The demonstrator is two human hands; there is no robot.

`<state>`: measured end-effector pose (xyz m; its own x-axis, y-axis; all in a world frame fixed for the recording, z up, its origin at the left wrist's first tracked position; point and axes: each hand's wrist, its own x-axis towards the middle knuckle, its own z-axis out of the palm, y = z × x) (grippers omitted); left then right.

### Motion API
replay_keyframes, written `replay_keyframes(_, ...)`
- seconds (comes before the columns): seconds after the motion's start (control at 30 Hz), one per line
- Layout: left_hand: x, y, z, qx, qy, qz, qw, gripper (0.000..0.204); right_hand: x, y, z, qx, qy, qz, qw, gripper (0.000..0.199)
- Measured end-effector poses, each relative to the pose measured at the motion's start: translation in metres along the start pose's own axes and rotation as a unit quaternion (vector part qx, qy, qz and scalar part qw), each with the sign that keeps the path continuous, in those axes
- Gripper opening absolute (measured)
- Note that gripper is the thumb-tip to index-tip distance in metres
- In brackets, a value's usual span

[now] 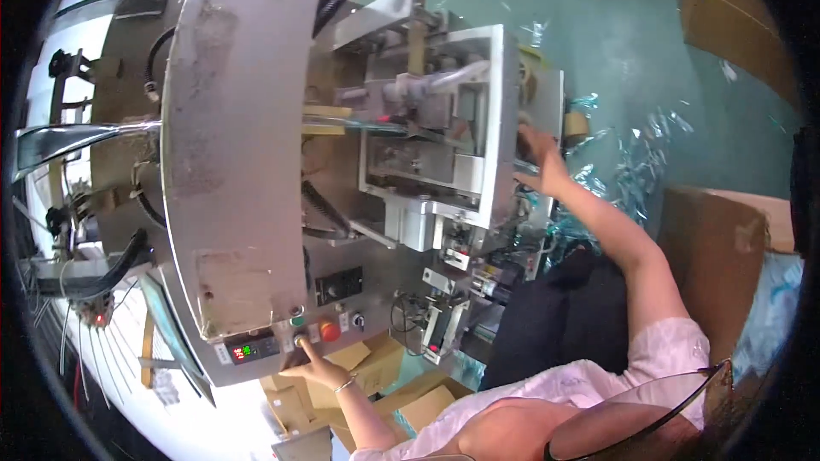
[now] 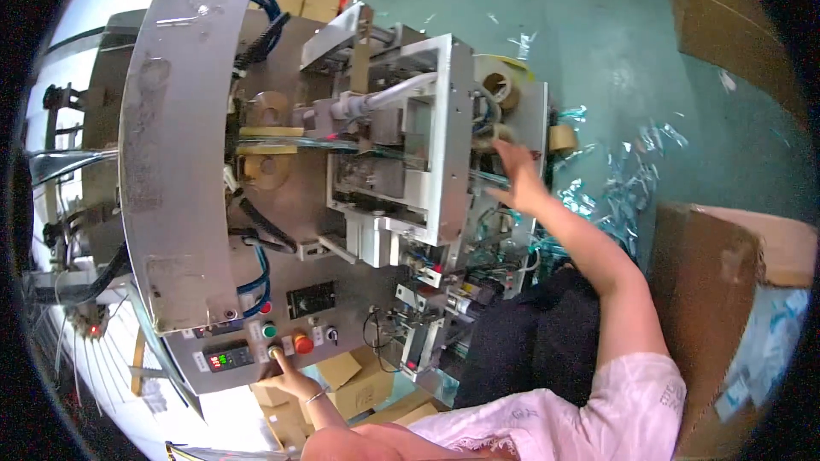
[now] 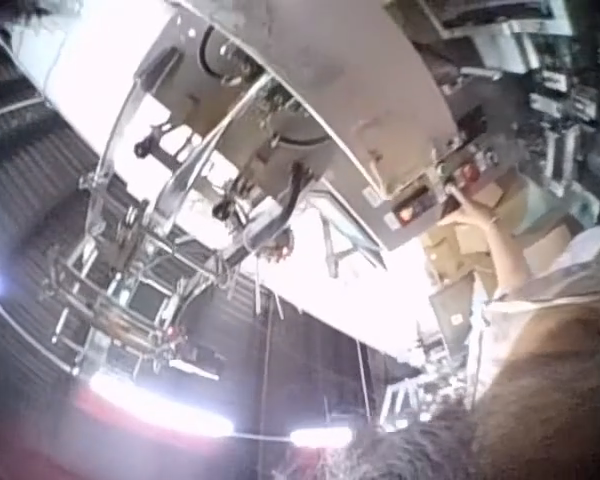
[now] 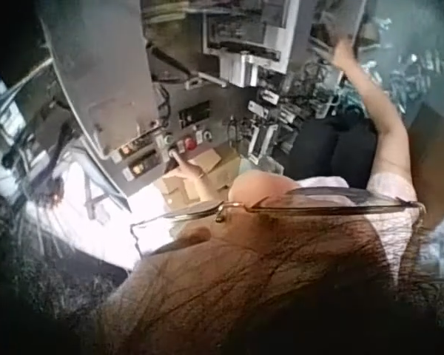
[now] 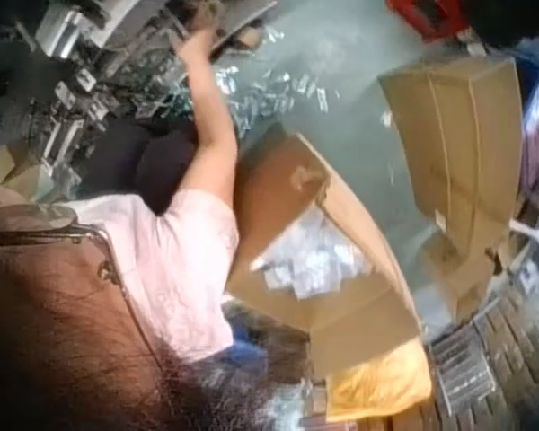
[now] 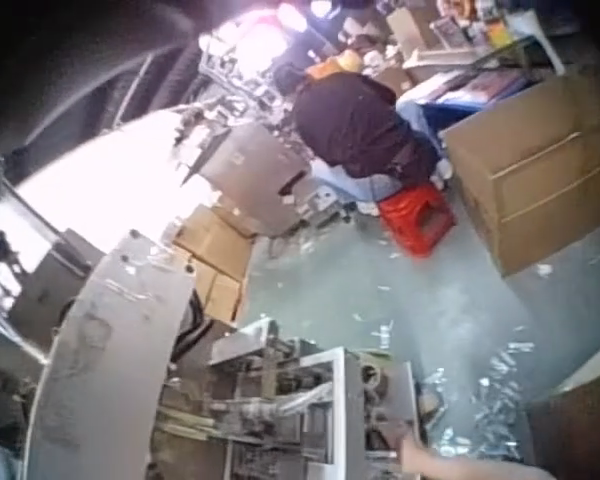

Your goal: Operates a packaging machine to bag small items and places them into cardboard boxes.

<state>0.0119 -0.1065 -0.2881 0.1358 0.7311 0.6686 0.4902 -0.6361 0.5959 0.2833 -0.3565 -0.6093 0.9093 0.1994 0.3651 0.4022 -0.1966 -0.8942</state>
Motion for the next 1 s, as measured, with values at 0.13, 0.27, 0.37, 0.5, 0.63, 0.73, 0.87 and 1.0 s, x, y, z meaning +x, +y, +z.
replay_keyframes(0.13,-0.007,0.008,0.012,-0.008,0.017,0.024,1.000,0.076,-0.004,-0.006,0.019,-0.049,0.005,-0.011,0.999,0.043)
replay_keyframes(0.27,0.005,-0.019,0.005,-0.025,0.027,0.054,0.998,0.072,-0.006,0.005,0.027,-0.234,-0.056,-0.074,0.968,0.004)
replay_keyframes(0.37,0.010,-0.027,0.002,-0.056,-0.004,0.022,0.998,0.068,0.000,0.009,0.022,-0.246,0.004,-0.104,0.964,0.006)
replay_keyframes(0.5,0.008,-0.030,-0.006,-0.082,-0.007,0.032,0.996,0.079,-0.009,0.035,0.022,-0.344,-0.161,-0.004,0.925,0.011)
replay_keyframes(0.63,0.002,-0.011,0.002,-0.085,0.008,0.054,0.995,0.088,-0.057,0.068,0.006,-0.291,-0.177,0.071,0.937,0.012)
replay_keyframes(0.73,0.014,-0.050,-0.008,-0.029,0.025,0.085,0.996,0.089,-0.044,0.052,0.006,-0.288,-0.184,0.029,0.939,0.011)
replay_keyframes(0.87,0.011,-0.046,-0.005,-0.080,0.017,0.079,0.994,0.091,-0.036,0.013,0.014,-0.033,-0.067,0.002,0.997,0.081)
replay_keyframes(1.0,0.013,-0.049,0.002,-0.101,0.040,0.084,0.990,0.094,-0.020,0.013,0.037,-0.058,0.002,-0.027,0.998,0.054)
